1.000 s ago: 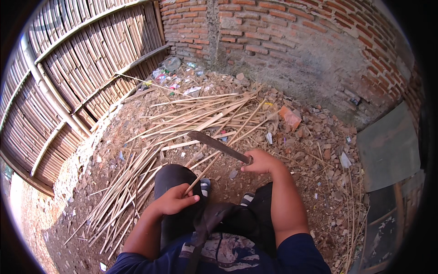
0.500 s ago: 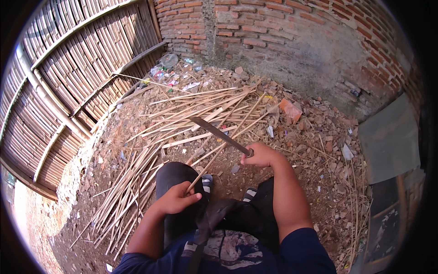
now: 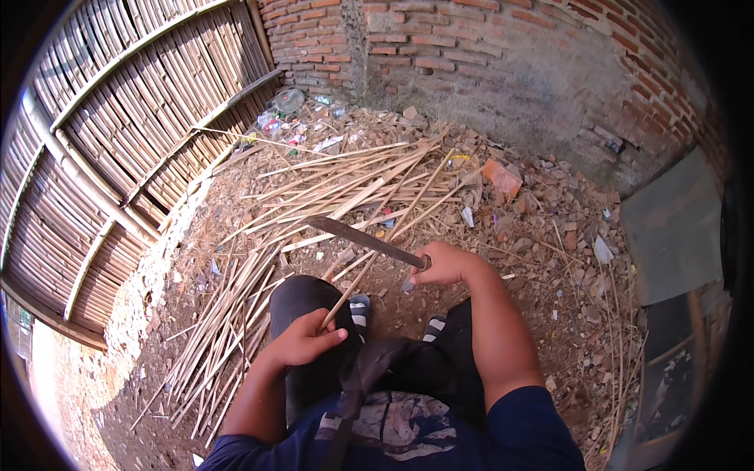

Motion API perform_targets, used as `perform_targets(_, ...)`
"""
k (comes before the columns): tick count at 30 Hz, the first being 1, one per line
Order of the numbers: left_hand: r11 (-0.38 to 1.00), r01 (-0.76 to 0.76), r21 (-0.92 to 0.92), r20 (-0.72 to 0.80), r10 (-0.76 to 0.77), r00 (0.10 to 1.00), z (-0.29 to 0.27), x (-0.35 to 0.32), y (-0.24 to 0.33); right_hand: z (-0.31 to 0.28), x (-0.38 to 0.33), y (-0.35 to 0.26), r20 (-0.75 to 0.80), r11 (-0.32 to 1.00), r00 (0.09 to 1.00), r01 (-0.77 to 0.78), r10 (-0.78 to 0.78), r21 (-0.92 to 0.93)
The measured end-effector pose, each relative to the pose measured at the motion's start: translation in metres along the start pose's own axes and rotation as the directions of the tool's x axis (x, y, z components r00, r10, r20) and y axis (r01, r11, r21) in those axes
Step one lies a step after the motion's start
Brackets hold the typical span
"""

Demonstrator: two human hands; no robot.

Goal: The person processes bamboo pieces by hand and using a tool. The person picks up thin bamboo strips, scrapes them with a blade, and places them onto a large pile of similar material on the ground.

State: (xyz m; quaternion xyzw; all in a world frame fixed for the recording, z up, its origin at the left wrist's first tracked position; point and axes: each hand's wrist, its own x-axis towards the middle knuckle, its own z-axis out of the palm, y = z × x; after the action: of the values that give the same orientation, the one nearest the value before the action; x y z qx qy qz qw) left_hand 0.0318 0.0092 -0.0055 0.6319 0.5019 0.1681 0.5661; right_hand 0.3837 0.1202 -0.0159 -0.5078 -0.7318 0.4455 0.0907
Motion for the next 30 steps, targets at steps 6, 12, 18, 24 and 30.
perform_targets(6,0.999,-0.037,0.015,0.006,0.037,0.999,-0.001,0.001,0.004,-0.008,-0.010,0.001,-0.118,0.992,0.987,-0.099,0.108,0.080)
perform_targets(12,0.999,-0.003,-0.042,-0.004,0.003,1.000,0.001,0.001,0.002,0.021,0.005,-0.009,0.009,0.985,0.999,0.048,-0.048,-0.166)
perform_targets(18,1.000,-0.008,0.011,-0.010,0.008,1.000,0.001,0.000,0.003,0.015,0.007,-0.002,0.058,0.997,0.997,0.053,-0.049,-0.056)
perform_targets(24,0.999,-0.004,0.053,-0.014,0.005,1.000,0.002,0.001,0.008,-0.004,-0.004,0.010,-0.074,0.998,0.996,-0.044,0.047,0.043)
perform_targets(30,1.000,-0.017,-0.002,-0.018,0.017,1.000,0.001,-0.001,0.000,0.011,0.002,-0.008,0.001,0.998,1.000,-0.031,0.031,-0.050)
